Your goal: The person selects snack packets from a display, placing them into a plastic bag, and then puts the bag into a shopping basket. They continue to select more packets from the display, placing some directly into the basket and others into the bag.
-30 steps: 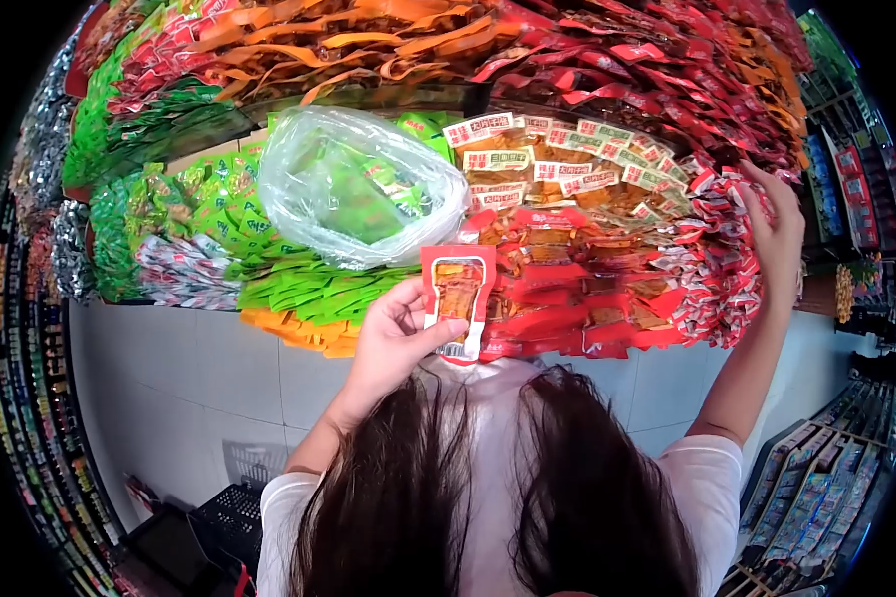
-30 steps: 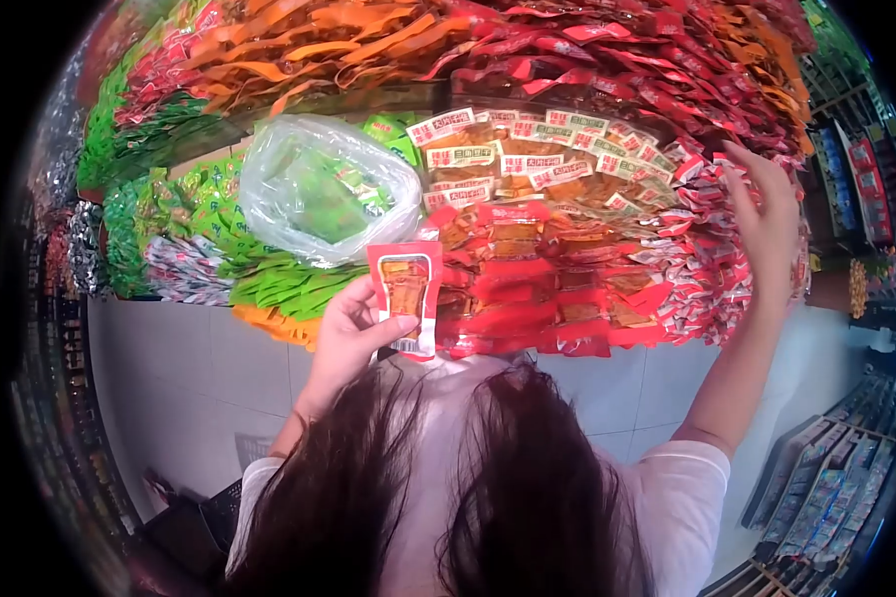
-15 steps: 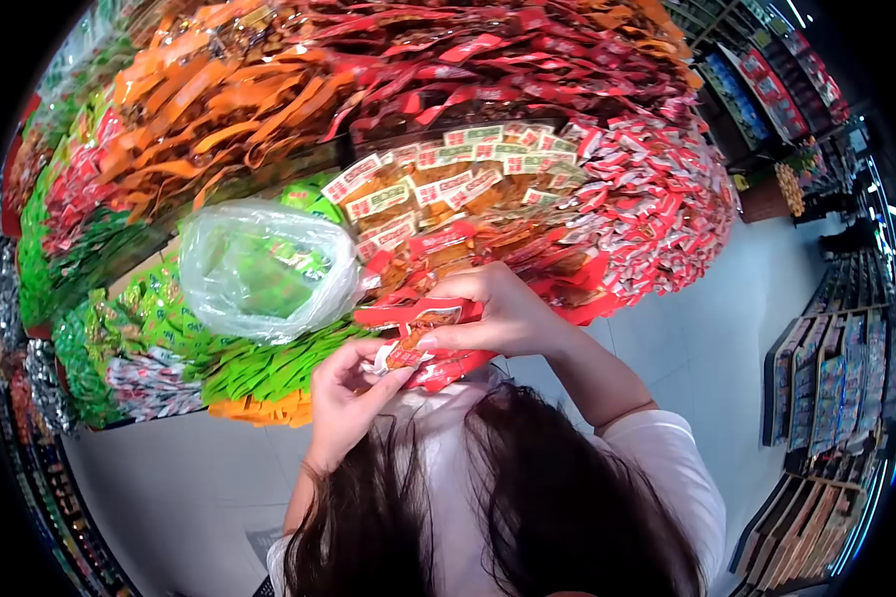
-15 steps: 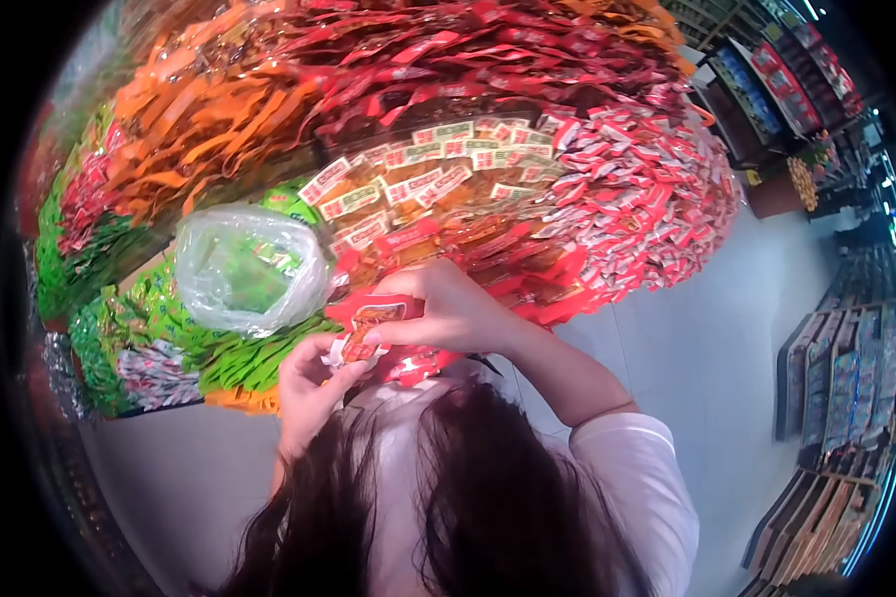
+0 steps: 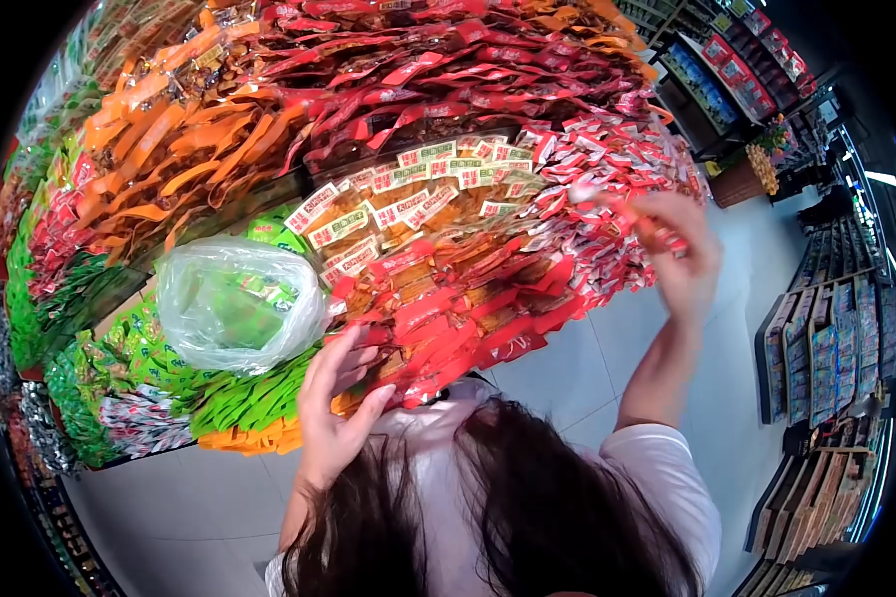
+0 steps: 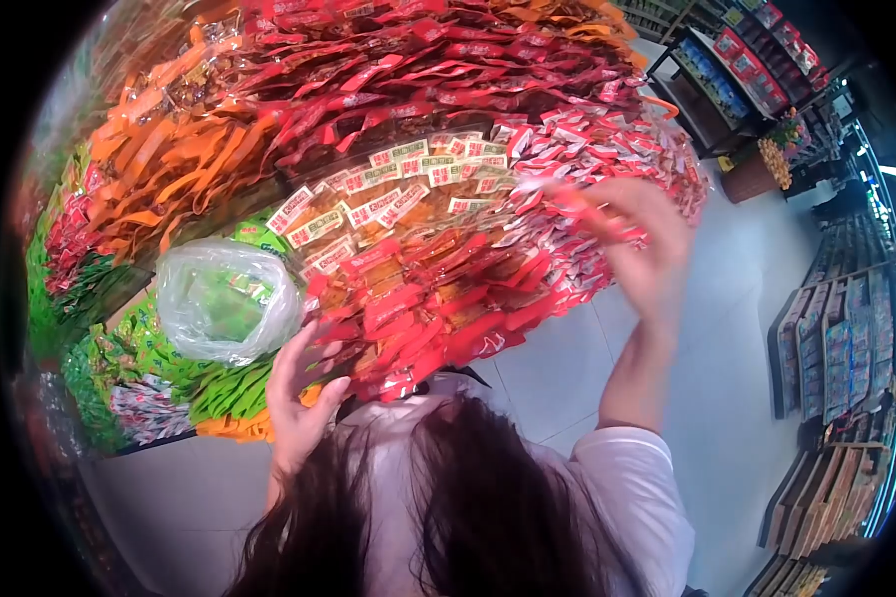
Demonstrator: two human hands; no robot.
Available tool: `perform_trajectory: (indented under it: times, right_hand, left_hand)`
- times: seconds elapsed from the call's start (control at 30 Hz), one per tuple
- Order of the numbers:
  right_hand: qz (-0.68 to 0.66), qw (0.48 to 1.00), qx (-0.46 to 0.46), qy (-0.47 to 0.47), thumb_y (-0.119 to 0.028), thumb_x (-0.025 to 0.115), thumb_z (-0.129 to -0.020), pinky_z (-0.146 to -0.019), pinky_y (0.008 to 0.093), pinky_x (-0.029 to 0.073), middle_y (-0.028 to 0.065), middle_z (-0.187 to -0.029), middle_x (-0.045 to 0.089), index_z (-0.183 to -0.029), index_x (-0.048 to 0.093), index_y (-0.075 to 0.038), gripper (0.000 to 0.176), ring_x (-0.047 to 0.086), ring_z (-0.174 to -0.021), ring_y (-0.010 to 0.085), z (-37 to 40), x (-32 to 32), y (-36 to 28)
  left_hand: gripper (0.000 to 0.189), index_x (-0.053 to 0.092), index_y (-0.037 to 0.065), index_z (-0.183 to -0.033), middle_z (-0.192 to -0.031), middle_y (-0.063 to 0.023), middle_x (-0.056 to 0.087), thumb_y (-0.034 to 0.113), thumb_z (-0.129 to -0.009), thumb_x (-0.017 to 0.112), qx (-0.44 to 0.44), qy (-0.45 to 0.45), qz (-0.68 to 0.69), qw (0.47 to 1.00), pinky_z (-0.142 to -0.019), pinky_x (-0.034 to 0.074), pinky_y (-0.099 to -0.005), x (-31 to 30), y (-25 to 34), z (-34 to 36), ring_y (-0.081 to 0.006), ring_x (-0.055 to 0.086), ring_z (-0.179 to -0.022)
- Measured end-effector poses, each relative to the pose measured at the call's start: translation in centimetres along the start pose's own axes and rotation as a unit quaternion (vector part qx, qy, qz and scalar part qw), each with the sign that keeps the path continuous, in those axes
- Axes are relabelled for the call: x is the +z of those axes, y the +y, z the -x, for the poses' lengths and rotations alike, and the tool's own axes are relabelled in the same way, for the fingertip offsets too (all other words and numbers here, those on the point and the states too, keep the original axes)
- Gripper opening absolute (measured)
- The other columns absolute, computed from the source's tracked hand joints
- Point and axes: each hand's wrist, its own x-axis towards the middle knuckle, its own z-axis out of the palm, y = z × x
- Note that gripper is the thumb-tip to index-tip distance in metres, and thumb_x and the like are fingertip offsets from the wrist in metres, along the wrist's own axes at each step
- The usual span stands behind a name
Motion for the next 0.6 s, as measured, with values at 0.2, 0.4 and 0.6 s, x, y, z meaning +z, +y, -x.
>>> perform_trajectory:
  times: [0.2, 0.4, 0.6]
  right_hand:
    - [0.221, 0.973, 0.024, -0.065, 0.003, 0.061, -0.073, -0.079, 0.0306, 0.048, 0.0101, -0.096, 0.064, -0.097, 0.064, -0.001, 0.025, 0.062, -0.090, 0.0263, -3.2, -4.2, 8.2]
    - [0.147, 0.967, 0.004, -0.209, -0.003, 0.064, -0.073, -0.081, 0.0346, 0.048, 0.0102, -0.096, 0.066, -0.097, 0.066, -0.005, 0.023, 0.063, -0.091, 0.0282, -5.9, -2.2, 11.1]
    - [0.154, 0.953, 0.051, -0.254, -0.003, 0.067, -0.071, -0.080, 0.0331, 0.048, 0.0110, -0.095, 0.067, -0.094, 0.068, -0.004, 0.023, 0.064, -0.092, 0.0265, -6.5, -2.2, 13.2]
  left_hand:
    - [0.039, 0.055, 0.000, -0.120, -0.124, -0.0120, 0.050, 0.000, -0.082, 0.065, -0.008, 0.036, 0.017, 0.999, -0.083, 0.052, -0.0280, -1.2, -2.2, 1.9, -0.0200, 0.061, -0.102]
    - [0.032, 0.057, -0.001, -0.115, -0.123, -0.0121, 0.049, 0.001, -0.083, 0.063, 0.002, 0.078, 0.002, 0.997, -0.081, 0.052, -0.0272, -1.3, -1.9, 2.7, -0.0193, 0.060, -0.100]
    - [0.027, 0.059, -0.002, -0.111, -0.122, -0.0125, 0.048, 0.000, -0.084, 0.063, -0.004, 0.092, -0.008, 0.996, -0.081, 0.053, -0.0274, -1.1, -2.0, 3.0, -0.0196, 0.061, -0.100]
